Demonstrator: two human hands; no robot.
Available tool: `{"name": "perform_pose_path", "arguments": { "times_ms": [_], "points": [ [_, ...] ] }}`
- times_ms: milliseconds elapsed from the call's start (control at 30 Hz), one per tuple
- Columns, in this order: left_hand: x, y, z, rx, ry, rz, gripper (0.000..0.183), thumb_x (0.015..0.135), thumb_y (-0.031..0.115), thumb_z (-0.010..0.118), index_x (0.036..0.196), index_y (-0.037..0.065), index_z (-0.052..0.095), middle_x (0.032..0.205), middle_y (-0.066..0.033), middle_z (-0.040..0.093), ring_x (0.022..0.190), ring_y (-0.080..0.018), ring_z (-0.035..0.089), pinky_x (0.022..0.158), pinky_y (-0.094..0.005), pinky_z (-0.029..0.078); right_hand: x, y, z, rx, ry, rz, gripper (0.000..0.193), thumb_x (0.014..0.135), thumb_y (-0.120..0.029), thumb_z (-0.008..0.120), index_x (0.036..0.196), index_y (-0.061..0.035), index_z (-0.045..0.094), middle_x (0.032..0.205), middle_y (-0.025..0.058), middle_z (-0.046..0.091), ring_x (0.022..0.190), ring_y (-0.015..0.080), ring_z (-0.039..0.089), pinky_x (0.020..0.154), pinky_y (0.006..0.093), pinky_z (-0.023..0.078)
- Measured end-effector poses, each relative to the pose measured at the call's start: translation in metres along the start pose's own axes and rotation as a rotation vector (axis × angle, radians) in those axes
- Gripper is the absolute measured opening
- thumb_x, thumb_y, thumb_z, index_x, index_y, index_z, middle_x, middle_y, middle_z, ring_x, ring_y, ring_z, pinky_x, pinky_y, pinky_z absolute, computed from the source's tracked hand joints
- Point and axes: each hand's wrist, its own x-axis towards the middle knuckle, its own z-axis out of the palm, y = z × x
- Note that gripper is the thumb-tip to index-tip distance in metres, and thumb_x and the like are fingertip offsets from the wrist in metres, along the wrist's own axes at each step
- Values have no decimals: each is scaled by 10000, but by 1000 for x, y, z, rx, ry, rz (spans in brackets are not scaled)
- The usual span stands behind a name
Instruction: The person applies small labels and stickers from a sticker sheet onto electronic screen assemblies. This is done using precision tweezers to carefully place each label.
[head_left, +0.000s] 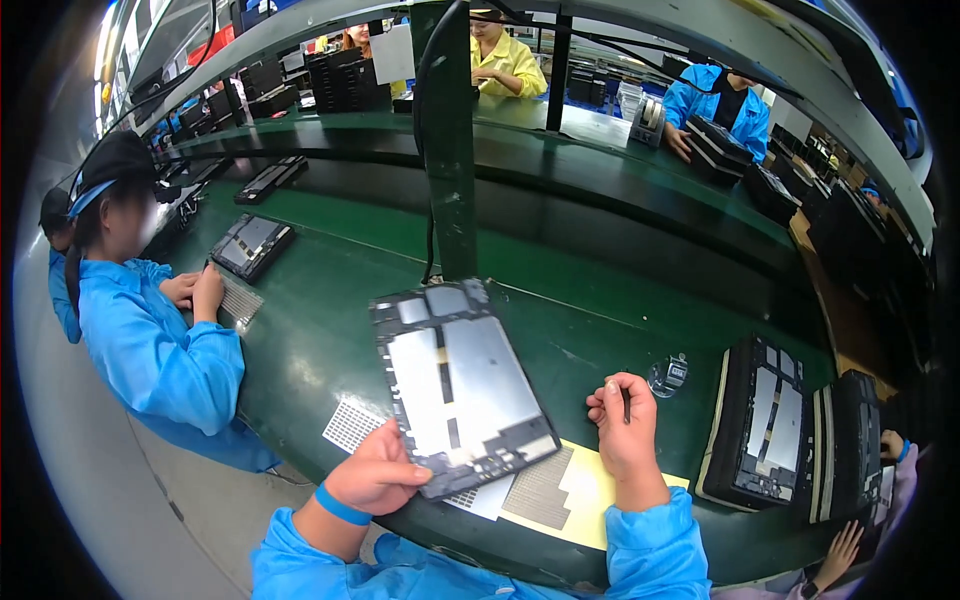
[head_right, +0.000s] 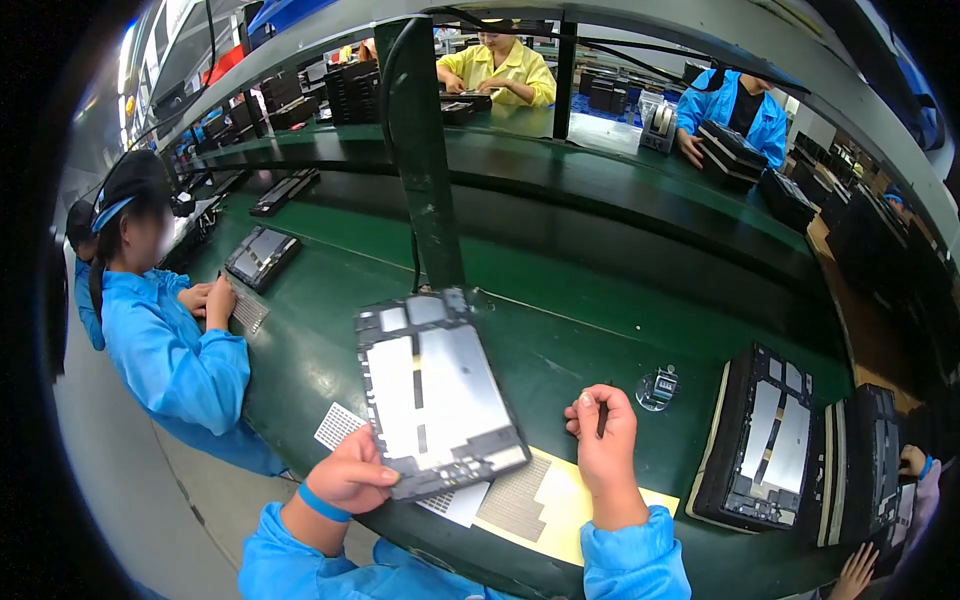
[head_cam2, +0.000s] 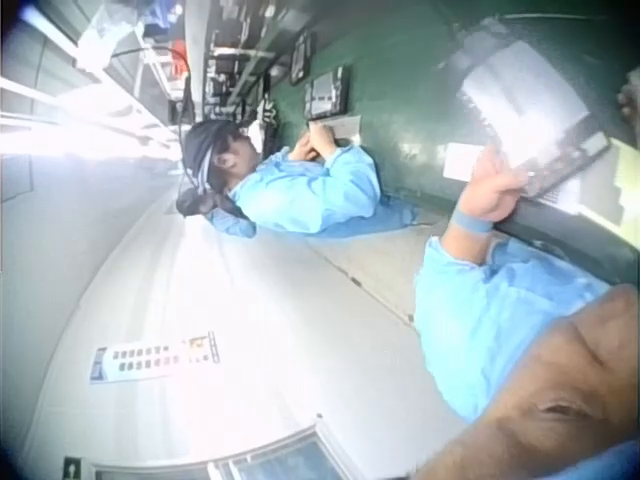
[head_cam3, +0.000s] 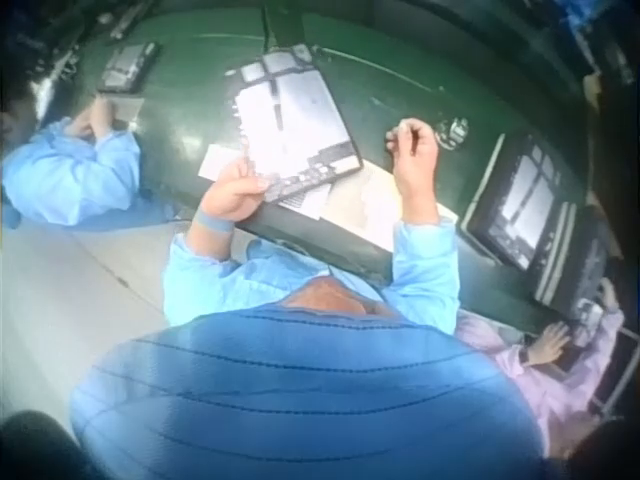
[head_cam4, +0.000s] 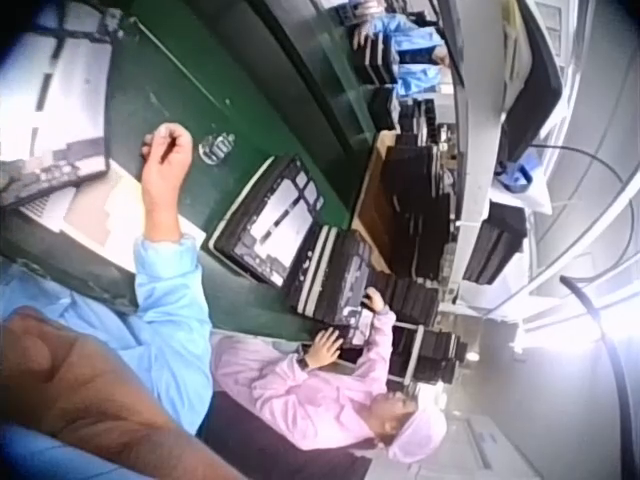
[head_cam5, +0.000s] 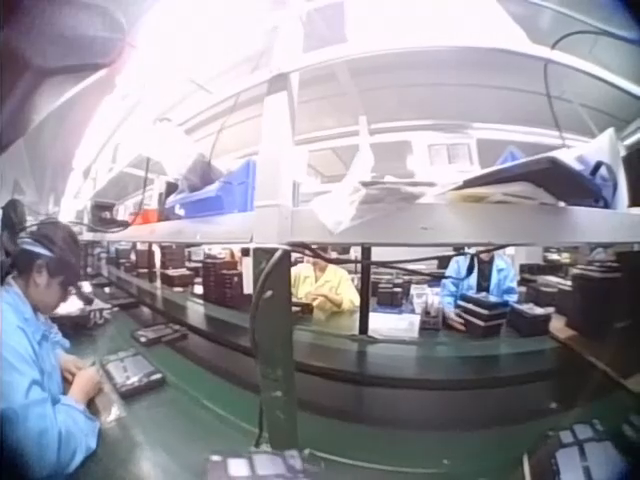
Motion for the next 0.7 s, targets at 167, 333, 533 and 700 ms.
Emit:
{"name": "perform_pose_path", "arguments": {
  "times_ms": [167,333,533,700],
  "points": [
    [3,9,-18,-27,118,268,628,733,-86,570,1321,-19,360,1288,-170,500,1190,-317,495,1032,-458,359,0,-1,1,-66,-46,-45,74,927,-114,539,970,-58,518,814,29,553,715,102,547,604,216,456],
    [34,22,-32,-119,294,464,498,756,-126,511,1230,-10,414,1240,-161,515,1145,-302,519,1018,-435,379,-2,0,0,-140,-72,-68,71,922,-103,544,963,-52,517,809,27,552,715,97,543,611,216,462],
    [58,44,-71,-40,587,378,317,822,-94,499,1135,-109,451,1158,-217,547,1104,-335,538,998,-428,408,-6,0,5,-195,-90,-89,72,910,-86,555,944,-30,526,788,22,558,707,87,545,612,218,466],
    [47,71,-59,551,824,94,282,845,204,672,895,-10,495,723,-42,556,586,-91,515,530,-206,443,-8,-4,5,-302,-88,-174,93,876,-63,597,919,-7,536,725,9,557,677,66,514,599,214,442]
  ]
}}
